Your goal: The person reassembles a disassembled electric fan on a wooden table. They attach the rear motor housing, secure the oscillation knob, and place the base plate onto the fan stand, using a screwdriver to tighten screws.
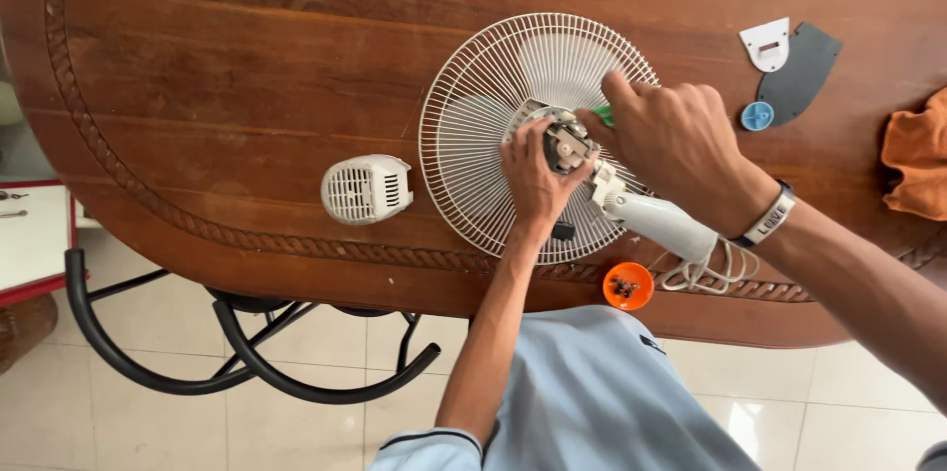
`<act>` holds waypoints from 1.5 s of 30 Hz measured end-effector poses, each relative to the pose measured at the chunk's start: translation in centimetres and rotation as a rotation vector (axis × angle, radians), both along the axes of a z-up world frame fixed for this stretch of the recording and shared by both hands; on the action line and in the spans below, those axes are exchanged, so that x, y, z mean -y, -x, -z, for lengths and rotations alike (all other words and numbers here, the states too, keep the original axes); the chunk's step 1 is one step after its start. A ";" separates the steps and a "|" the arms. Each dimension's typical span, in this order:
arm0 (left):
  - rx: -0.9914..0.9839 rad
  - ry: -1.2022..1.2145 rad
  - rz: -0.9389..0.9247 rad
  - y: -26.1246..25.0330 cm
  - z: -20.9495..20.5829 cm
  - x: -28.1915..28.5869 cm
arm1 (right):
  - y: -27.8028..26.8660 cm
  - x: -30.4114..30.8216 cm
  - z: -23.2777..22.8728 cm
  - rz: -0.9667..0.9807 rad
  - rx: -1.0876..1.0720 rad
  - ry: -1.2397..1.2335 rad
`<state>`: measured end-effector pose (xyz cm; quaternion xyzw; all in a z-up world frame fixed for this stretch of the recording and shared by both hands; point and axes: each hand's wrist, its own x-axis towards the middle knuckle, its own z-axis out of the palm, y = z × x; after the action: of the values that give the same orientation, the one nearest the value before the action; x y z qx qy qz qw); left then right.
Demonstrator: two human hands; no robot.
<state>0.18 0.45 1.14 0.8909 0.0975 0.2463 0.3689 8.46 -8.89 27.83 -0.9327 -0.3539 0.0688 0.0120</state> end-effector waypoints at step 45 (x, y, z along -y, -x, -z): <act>-0.163 -0.062 0.053 -1.6 -0.5 -1.5 | -2.2 0.2 1.0 -0.103 0.102 -0.040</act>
<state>1.78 1.91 1.61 0.9213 0.0957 0.1662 0.3383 10.71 -9.07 26.87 -0.9150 -0.4030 0.0147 0.0093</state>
